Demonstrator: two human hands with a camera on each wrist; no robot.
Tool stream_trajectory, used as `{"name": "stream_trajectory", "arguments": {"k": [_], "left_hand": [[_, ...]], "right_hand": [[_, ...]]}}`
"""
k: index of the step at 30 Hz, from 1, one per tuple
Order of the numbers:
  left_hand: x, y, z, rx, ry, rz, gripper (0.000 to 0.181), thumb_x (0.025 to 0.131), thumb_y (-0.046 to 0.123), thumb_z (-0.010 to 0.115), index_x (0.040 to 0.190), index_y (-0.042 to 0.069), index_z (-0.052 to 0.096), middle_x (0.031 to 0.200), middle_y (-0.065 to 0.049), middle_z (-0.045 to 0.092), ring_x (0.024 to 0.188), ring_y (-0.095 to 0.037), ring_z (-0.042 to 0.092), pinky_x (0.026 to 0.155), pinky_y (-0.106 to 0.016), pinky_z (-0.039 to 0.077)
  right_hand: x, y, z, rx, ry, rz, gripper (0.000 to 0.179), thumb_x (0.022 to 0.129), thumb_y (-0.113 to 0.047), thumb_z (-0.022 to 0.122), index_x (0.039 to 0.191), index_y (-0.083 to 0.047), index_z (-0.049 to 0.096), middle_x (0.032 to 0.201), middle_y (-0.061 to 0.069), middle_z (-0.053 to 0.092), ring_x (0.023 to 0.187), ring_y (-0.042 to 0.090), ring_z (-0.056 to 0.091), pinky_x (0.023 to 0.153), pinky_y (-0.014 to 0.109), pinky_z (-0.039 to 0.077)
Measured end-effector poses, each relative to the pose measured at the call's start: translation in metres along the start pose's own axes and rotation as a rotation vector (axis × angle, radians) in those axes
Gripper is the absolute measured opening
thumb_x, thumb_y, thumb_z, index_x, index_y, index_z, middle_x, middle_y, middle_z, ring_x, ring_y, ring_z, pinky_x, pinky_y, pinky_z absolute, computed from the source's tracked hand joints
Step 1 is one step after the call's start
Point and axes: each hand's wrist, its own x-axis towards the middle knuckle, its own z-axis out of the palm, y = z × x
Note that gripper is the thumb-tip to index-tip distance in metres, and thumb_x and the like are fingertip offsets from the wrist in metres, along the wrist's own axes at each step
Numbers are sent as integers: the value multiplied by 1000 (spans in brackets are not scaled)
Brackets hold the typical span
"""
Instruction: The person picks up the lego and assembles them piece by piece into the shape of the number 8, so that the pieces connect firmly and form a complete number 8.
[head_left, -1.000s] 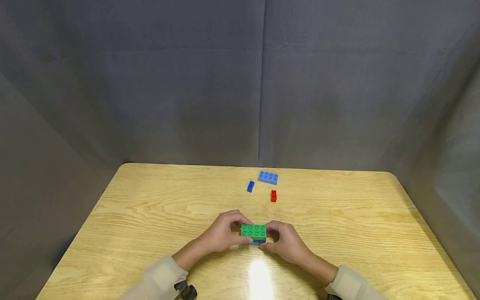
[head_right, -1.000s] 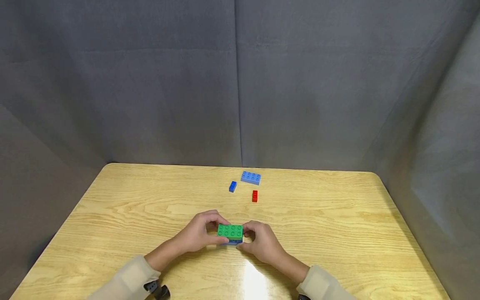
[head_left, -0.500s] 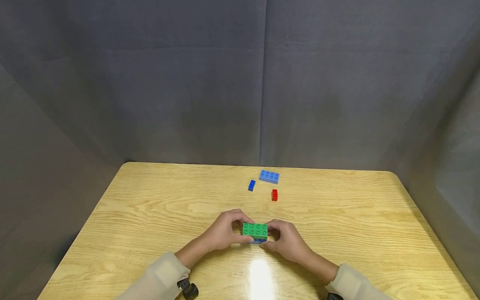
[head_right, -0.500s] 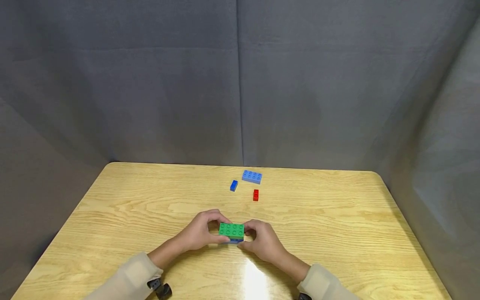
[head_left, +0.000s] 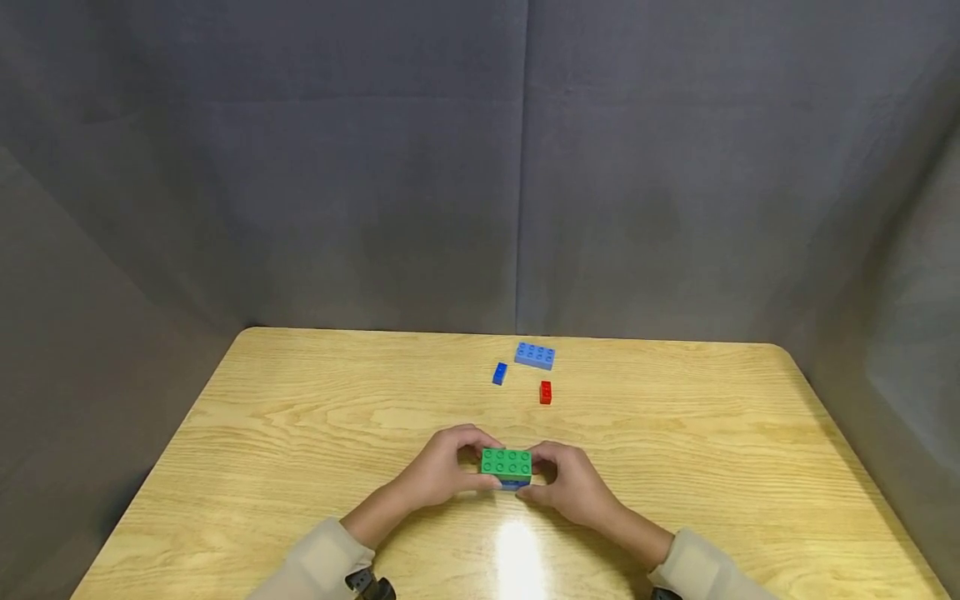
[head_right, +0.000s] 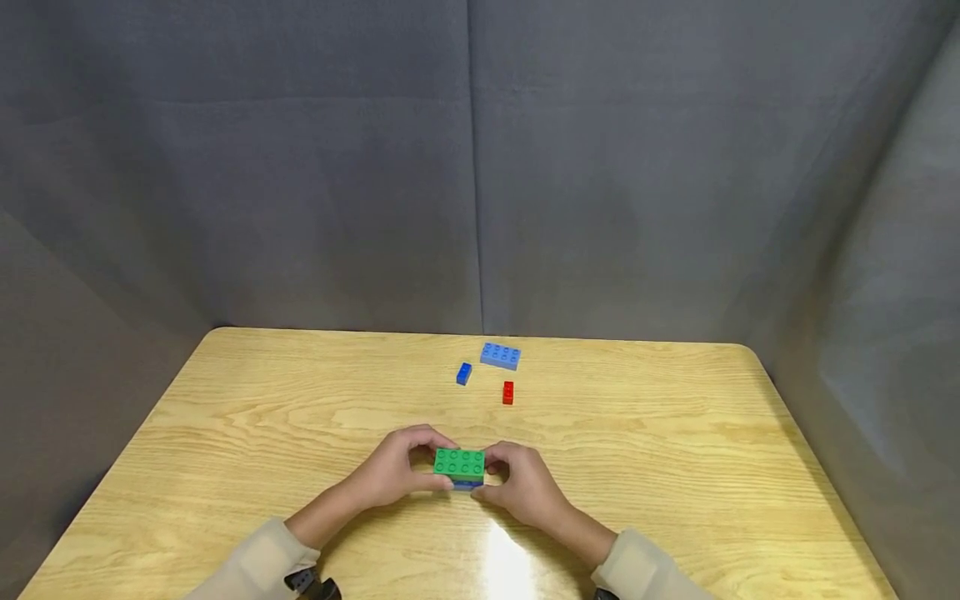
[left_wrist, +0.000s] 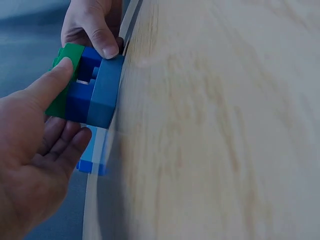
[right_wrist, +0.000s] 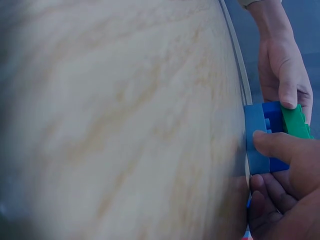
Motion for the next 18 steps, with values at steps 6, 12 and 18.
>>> {"name": "stream_trajectory", "arguments": {"k": [6,12,18], "left_hand": [[-4,1,-3,-3,-3,-2,40,72,23,81,108,18,65,100,9,63,87,-9,59,81,-29,52],[-5,-1,-3,-13,-4,4,39,71,23,81,107,19,65,100,9,63,89,-9,60,82,-28,52],[-5,-2,-3,-36,-8,-8,38,72,22,81,106,16,66,99,7,63,89,-10,60,82,-28,52]], "right_hand": [[0,-1,0,24,-7,-5,28,71,-10,82,95,-14,68,91,-8,63,82,11,59,70,25,51],[-1,0,1,12,0,-2,29,70,-12,83,95,-17,68,92,-10,63,83,8,59,74,26,52],[0,2,0,19,-22,-16,30,71,-14,82,97,-17,68,94,-10,64,87,8,60,78,26,52]]}}
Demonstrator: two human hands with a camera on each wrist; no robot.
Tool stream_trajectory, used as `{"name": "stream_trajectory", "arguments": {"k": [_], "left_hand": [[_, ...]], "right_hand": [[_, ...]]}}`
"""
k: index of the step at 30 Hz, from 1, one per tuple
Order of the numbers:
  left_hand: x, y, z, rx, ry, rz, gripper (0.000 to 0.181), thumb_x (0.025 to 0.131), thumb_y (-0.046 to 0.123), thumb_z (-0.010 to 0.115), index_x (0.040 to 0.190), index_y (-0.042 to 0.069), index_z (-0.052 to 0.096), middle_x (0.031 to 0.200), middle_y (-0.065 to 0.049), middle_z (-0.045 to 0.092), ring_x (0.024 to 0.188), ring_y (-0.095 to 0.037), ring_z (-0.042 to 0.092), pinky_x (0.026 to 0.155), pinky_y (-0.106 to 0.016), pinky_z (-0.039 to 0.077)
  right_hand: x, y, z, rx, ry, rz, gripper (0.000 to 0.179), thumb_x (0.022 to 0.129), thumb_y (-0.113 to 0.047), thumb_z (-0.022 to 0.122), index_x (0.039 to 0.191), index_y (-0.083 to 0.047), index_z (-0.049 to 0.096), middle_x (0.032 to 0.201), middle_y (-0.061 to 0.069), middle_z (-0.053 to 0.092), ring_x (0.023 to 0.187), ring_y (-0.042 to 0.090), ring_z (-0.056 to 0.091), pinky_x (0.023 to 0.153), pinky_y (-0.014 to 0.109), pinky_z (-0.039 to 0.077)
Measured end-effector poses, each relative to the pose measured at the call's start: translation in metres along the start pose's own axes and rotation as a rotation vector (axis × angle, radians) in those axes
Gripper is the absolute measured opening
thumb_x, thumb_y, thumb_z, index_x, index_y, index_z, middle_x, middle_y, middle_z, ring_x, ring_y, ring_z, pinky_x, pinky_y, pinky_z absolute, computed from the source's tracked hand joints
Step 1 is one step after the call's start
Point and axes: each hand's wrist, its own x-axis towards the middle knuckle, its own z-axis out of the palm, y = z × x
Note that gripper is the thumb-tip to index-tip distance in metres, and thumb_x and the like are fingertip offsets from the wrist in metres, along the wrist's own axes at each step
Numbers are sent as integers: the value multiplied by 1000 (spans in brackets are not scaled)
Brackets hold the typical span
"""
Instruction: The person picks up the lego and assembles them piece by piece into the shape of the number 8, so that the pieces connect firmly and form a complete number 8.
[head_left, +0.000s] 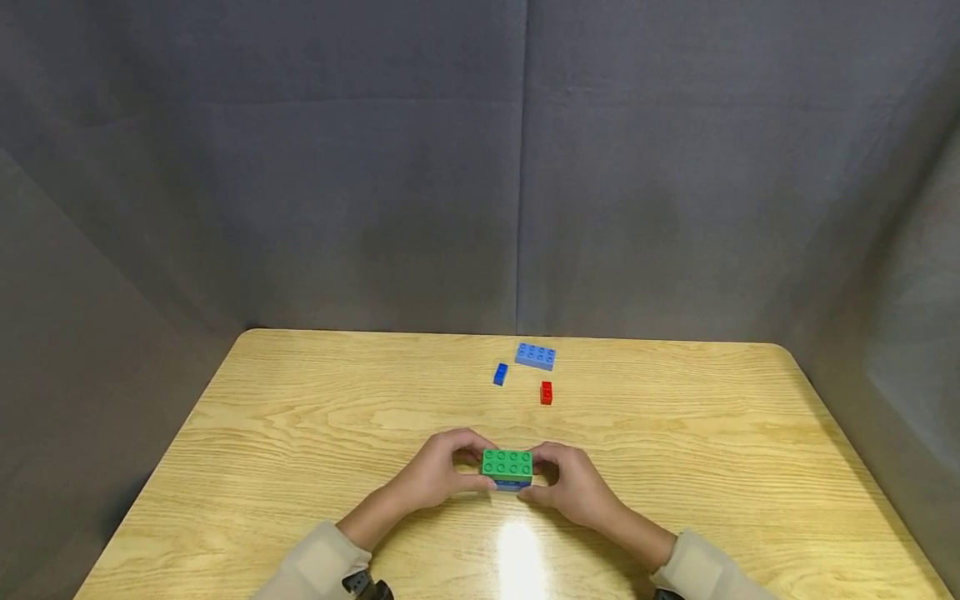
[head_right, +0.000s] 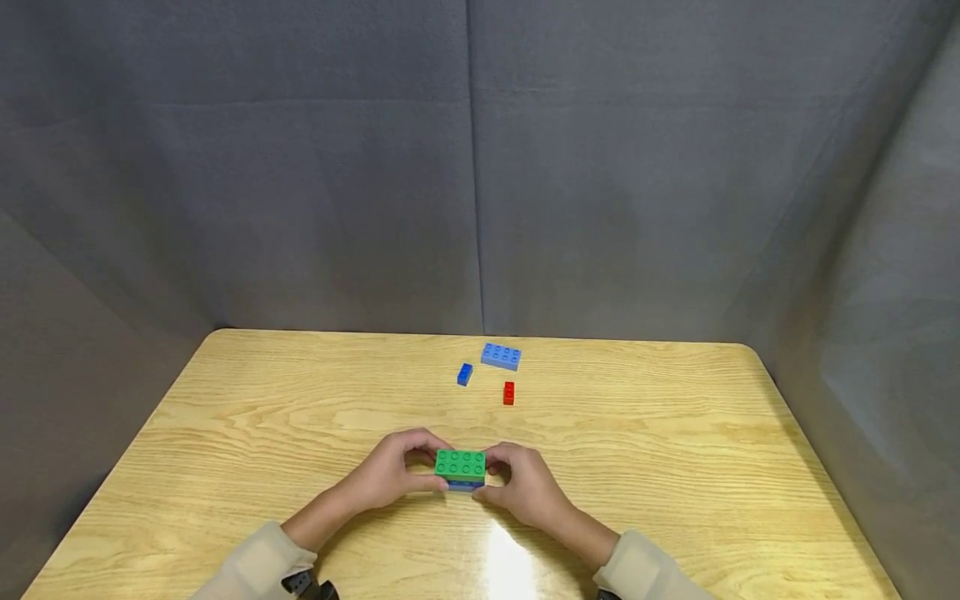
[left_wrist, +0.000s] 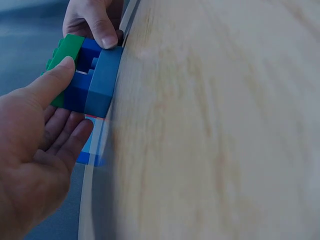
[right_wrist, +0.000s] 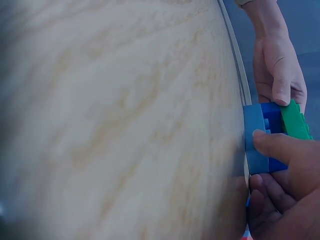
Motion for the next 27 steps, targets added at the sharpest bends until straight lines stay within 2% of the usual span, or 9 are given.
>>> {"name": "stream_trajectory", "arguments": {"k": [5,9,12,14,18,23,27], "left_hand": [[1,-2,-1,-12,-6,-5,36,72,20,81,104,15,66,98,6,63,88,-10,60,82,-28,52],[1,-5,0,-20,-20,-17,34,73,20,81,103,14,66,97,6,63,87,-10,61,81,-26,52],[1,-5,0,-13,-19,-12,34,73,20,81,103,14,66,96,5,63,86,-10,61,80,-26,53],[2,-5,0,-5,-17,-6,35,73,20,81,103,13,66,96,5,63,86,-9,60,80,-26,53],[3,-6,0,4,-19,-9,35,73,20,81,104,13,66,96,4,62,85,-9,60,79,-25,53],[3,-5,1,4,-26,-49,34,73,21,81,103,14,66,95,6,62,86,-8,60,80,-24,53],[2,-5,1,10,-25,-56,35,73,21,81,104,14,66,95,6,62,86,-8,60,80,-23,52]], "right_hand": [[2,0,-5,24,-76,-19,31,74,-16,81,102,-17,67,98,-10,64,93,11,60,83,29,51],[2,0,-15,30,-176,-37,39,79,-17,77,115,-17,63,109,-8,62,102,15,60,88,31,50],[2,-1,-25,41,-233,-48,44,83,-13,72,125,-13,58,116,-3,61,105,19,59,84,30,51],[4,-2,-32,41,-240,-48,45,86,-9,69,129,-10,55,117,0,60,104,22,59,79,28,52],[11,-6,-47,24,-183,-63,42,87,-8,66,128,-5,56,117,9,61,101,27,58,72,28,52],[24,-7,-63,12,-73,-67,39,87,-13,68,124,-8,59,117,12,62,103,28,58,74,32,53],[31,-21,-74,39,-6,-41,36,86,-9,68,121,-5,61,116,16,62,104,33,57,74,36,54]]}}
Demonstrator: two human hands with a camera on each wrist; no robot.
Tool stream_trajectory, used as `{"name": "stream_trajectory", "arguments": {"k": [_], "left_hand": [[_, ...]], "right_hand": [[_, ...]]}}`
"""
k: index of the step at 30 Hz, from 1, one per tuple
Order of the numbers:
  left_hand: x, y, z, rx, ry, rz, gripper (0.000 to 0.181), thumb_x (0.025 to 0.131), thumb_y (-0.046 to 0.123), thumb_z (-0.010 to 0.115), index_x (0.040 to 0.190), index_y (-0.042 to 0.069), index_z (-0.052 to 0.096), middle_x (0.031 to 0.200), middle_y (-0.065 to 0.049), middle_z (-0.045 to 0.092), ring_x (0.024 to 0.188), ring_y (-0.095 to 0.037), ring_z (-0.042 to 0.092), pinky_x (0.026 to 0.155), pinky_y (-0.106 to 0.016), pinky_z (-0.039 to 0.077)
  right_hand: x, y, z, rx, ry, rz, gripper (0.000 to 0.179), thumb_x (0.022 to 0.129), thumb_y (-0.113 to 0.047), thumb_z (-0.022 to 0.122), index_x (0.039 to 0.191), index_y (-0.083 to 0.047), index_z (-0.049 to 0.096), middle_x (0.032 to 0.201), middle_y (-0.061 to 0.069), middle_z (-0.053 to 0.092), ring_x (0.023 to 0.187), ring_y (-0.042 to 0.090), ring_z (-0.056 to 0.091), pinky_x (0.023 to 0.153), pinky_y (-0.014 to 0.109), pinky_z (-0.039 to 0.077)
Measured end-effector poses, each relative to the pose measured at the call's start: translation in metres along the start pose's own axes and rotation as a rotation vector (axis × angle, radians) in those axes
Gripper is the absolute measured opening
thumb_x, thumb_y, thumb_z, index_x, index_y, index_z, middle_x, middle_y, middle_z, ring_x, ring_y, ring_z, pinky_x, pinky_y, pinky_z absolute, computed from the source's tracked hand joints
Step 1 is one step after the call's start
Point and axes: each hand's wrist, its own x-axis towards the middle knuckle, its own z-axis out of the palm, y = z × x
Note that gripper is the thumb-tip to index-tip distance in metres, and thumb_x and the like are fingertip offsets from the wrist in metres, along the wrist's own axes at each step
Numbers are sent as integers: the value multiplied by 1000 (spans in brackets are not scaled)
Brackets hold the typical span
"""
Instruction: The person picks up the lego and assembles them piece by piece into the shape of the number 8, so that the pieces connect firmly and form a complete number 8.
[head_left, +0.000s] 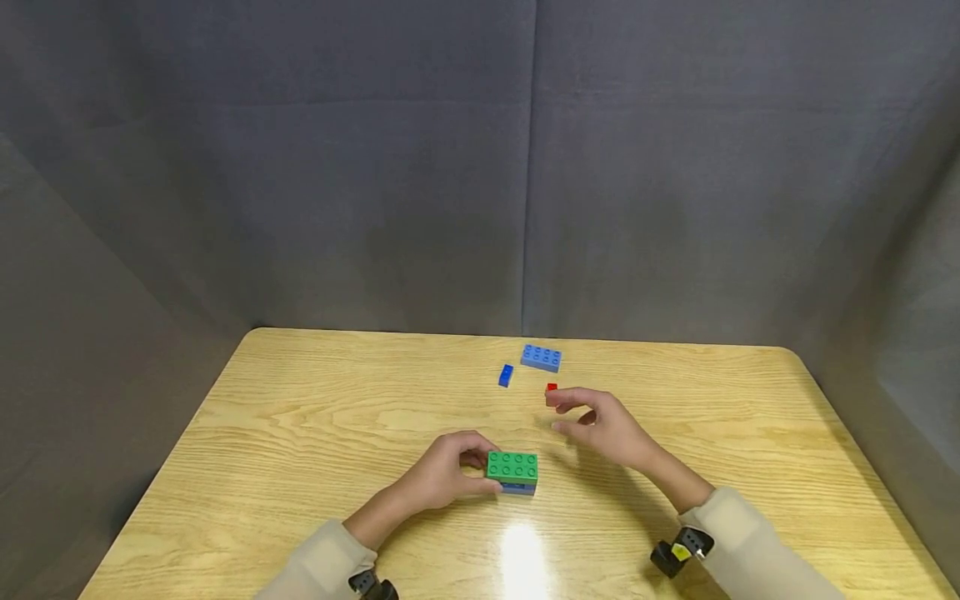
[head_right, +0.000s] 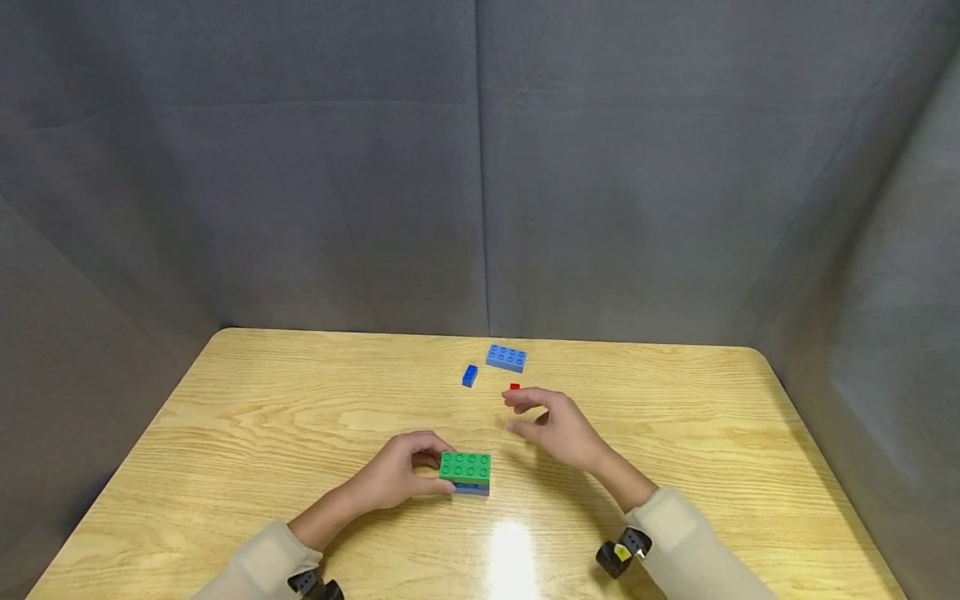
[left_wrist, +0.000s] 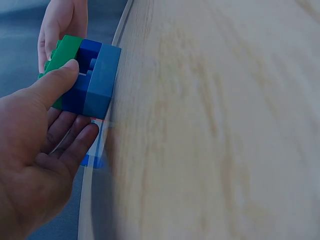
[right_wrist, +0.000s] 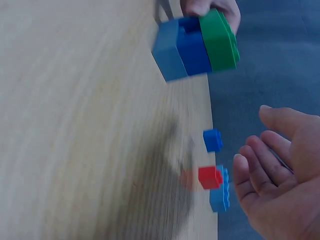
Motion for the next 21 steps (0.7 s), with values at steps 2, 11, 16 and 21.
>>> {"name": "stream_trajectory", "arguments": {"k": [2,11,16,21], "left_hand": [[0,-1,0,2,0,-1,35,73,21,81,104,14,66,96,6,62,86,-8,60,79,-22,52],[1,-3,1,-5,6,33,36,72,20,81,104,12,66,95,4,62,85,-8,61,79,-22,53],[0,-3,0,2,-1,27,36,73,21,81,104,13,66,95,5,62,85,-8,60,78,-22,53],[0,-2,-1,-3,-7,5,35,72,21,81,103,14,66,95,6,62,86,-7,61,79,-21,52]], "right_hand": [[4,-6,-5,21,23,15,36,86,-7,67,121,-3,61,119,19,60,106,37,56,74,37,54],[23,16,-12,65,86,82,39,88,-6,65,125,1,56,125,22,55,111,39,52,80,32,51],[35,45,-7,86,91,94,42,87,-7,66,126,4,54,126,23,54,109,37,53,82,37,52],[43,65,0,51,88,123,47,86,-14,70,127,2,54,125,19,56,109,32,55,88,42,50]]}}
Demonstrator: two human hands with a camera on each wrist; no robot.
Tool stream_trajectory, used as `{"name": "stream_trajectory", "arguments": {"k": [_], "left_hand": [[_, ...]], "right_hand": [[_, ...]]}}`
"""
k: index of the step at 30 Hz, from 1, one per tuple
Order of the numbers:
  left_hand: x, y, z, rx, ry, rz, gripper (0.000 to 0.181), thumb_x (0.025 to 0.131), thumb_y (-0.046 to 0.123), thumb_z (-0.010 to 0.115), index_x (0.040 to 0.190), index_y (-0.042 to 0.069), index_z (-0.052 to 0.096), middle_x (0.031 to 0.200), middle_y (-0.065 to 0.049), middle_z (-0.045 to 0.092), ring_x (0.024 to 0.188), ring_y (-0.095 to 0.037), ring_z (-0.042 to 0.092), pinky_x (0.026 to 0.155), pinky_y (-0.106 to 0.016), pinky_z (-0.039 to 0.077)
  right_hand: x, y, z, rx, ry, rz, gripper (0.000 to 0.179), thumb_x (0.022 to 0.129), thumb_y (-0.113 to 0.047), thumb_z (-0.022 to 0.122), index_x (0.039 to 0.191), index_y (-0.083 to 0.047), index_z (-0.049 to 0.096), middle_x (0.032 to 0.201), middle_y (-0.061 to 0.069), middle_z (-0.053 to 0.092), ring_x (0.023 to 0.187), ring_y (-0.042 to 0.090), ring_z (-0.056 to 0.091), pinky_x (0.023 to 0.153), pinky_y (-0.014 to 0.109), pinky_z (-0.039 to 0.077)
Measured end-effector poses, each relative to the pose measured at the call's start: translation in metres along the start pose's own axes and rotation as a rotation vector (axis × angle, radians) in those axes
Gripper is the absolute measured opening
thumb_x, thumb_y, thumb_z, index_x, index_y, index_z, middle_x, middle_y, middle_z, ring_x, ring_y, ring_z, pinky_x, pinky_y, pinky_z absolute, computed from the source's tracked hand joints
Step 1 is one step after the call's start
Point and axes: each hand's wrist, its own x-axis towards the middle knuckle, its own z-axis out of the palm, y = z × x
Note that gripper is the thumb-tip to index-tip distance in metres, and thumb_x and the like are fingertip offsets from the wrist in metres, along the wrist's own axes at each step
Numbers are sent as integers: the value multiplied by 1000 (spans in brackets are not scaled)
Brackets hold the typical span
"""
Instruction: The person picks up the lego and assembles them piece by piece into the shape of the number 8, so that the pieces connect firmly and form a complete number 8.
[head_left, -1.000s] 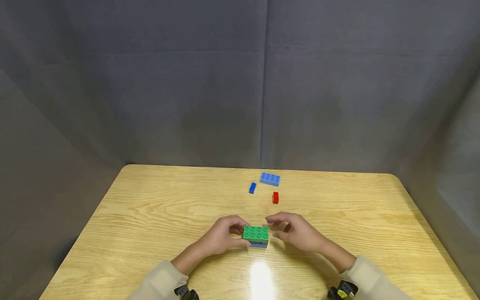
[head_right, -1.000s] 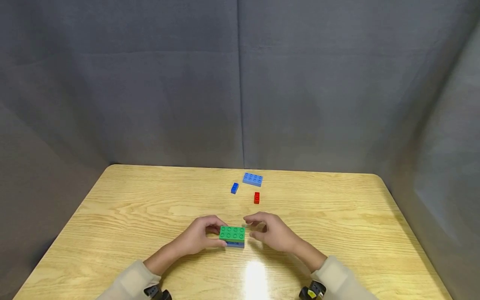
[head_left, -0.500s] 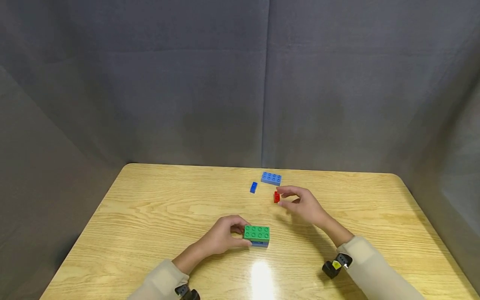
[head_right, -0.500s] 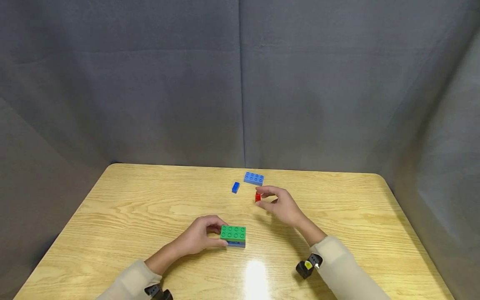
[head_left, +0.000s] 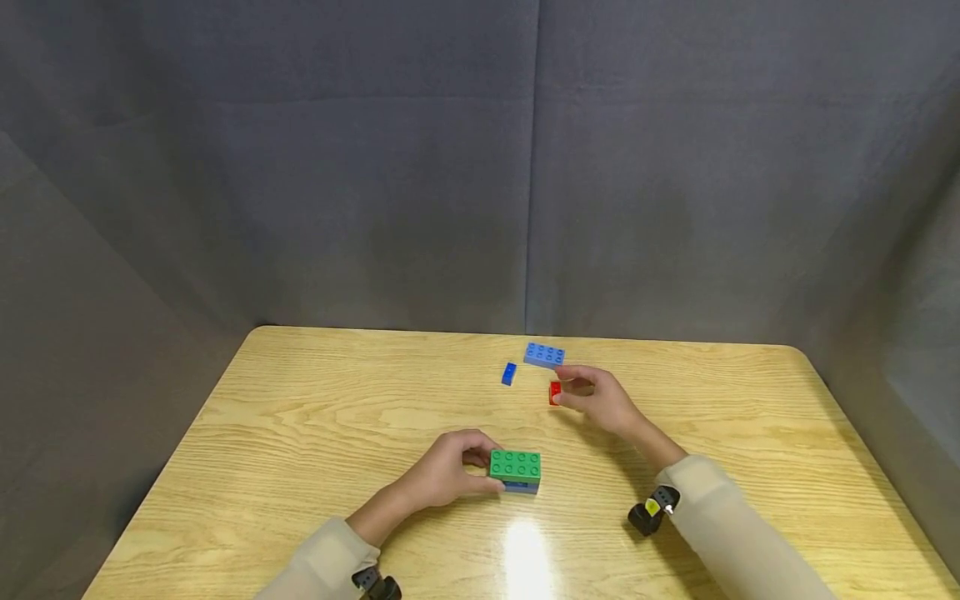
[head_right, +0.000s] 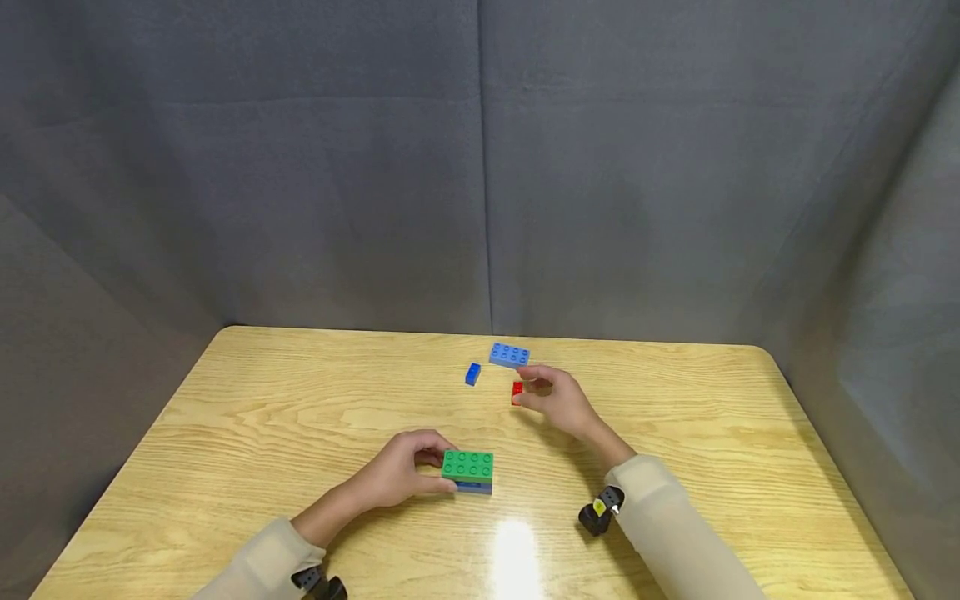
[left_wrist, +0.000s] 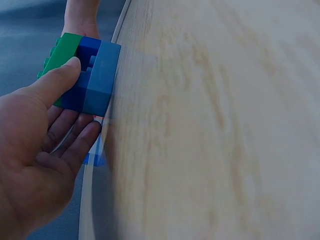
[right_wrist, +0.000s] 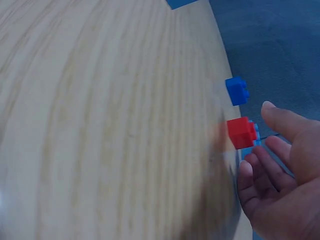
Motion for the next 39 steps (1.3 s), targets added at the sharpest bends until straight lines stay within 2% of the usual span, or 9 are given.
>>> {"name": "stream_trajectory", "arguments": {"k": [5,17,25,37,39], "left_hand": [[-1,1,-1,-15,-9,-19,35,72,20,81,103,14,66,96,6,62,86,-7,61,79,-21,52],[-2,1,0,-5,-7,-15,35,72,19,81,103,12,66,96,5,61,85,-8,61,78,-21,53],[-1,2,0,-10,-5,-36,34,72,17,82,102,12,66,96,6,61,85,-7,61,79,-22,53],[0,-1,1,-21,-5,-6,33,72,20,82,100,13,66,94,5,62,84,-8,61,79,-24,53],[-1,9,0,-25,0,-17,32,72,16,81,100,10,66,94,2,62,85,-11,62,80,-28,53]], "right_hand": [[1,7,6,-45,23,19,48,83,-16,73,126,0,57,122,13,60,108,28,56,93,43,46],[4,9,12,-155,61,1,43,80,-12,75,119,-1,62,116,11,62,100,25,58,88,41,49],[3,8,15,-196,78,-4,37,80,-10,75,115,-4,65,110,10,63,98,24,58,85,39,50],[4,9,10,-159,83,16,36,81,-13,74,114,-3,65,104,9,65,91,21,59,80,34,52],[3,8,7,-134,78,24,36,82,-13,73,115,-2,65,100,8,65,89,19,60,78,32,52]]}}
